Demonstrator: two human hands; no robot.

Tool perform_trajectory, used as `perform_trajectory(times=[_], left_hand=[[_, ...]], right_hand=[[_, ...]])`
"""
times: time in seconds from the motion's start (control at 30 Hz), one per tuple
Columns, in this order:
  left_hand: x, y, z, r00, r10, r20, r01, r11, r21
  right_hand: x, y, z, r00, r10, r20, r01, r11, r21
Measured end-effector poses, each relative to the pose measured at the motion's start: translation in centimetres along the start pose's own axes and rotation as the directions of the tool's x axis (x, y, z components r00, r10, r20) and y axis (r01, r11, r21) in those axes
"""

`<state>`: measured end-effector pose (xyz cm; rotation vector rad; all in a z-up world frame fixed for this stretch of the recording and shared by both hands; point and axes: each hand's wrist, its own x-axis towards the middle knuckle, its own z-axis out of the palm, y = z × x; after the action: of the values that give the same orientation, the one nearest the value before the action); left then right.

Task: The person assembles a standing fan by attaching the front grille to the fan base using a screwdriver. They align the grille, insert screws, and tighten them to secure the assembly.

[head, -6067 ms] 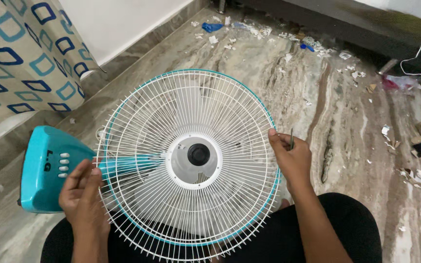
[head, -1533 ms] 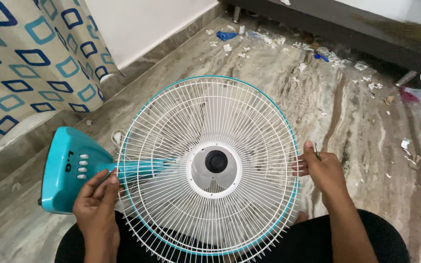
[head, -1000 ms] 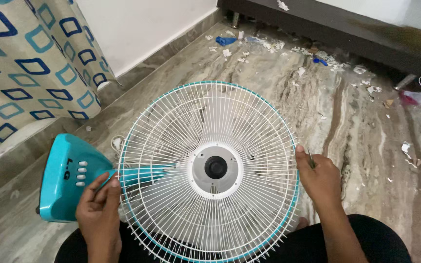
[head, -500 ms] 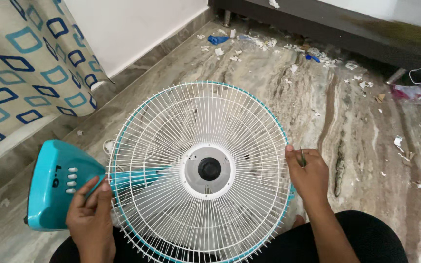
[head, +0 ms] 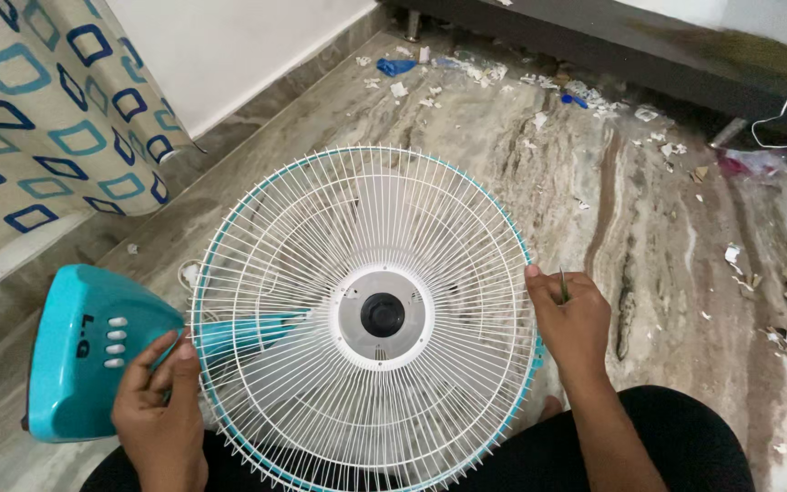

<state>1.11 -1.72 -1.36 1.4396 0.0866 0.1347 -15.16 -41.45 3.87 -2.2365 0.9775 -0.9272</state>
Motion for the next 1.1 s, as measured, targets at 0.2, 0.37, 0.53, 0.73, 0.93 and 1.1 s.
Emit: perform_trajectory(times=[0.2, 0.37, 0.53, 0.73, 0.93, 1.1], left_hand=[[0.0, 0.0, 0.0, 1.0, 0.013, 0.008, -0.013, 1.0, 0.015], [-0.3, -0.2, -0.1, 0.999, 0.046, 0.001, -0.046, 0.989, 0.14], [-0.5, -0.1, -0.1, 0.997, 0.073, 0.024, -0.076, 0.987, 0.145], [-0.6, 0.3, -0.1, 0.995, 0.085, 0.043, -0.091, 0.982, 0.167], [-0.8, 0.9, 0.0, 0.996, 0.072, 0.054, -0.079, 0.986, 0.148], [-1.1, 1.3, 0.2, 0.999, 0.036, 0.004, -0.036, 0.96, 0.277]], right_hand=[[0.1, 0.1, 0.3, 1.0, 0.03, 0.006, -0.03, 1.0, -0.001], [0.3, -0.3, 0.0, 1.0, -0.02, -0.023, 0.018, 0.997, -0.071], [0.7, -0.8, -0.1, 0.927, 0.347, 0.14, -0.352, 0.936, 0.009], [1.5, -0.7, -0.8, 0.912, 0.285, 0.295, -0.383, 0.849, 0.363], [2.0, -1.2, -1.6, 0.793, 0.498, 0.351, -0.591, 0.768, 0.247], [1.8, -1.1, -1.4, 0.811, 0.473, 0.346, -0.565, 0.785, 0.252]])
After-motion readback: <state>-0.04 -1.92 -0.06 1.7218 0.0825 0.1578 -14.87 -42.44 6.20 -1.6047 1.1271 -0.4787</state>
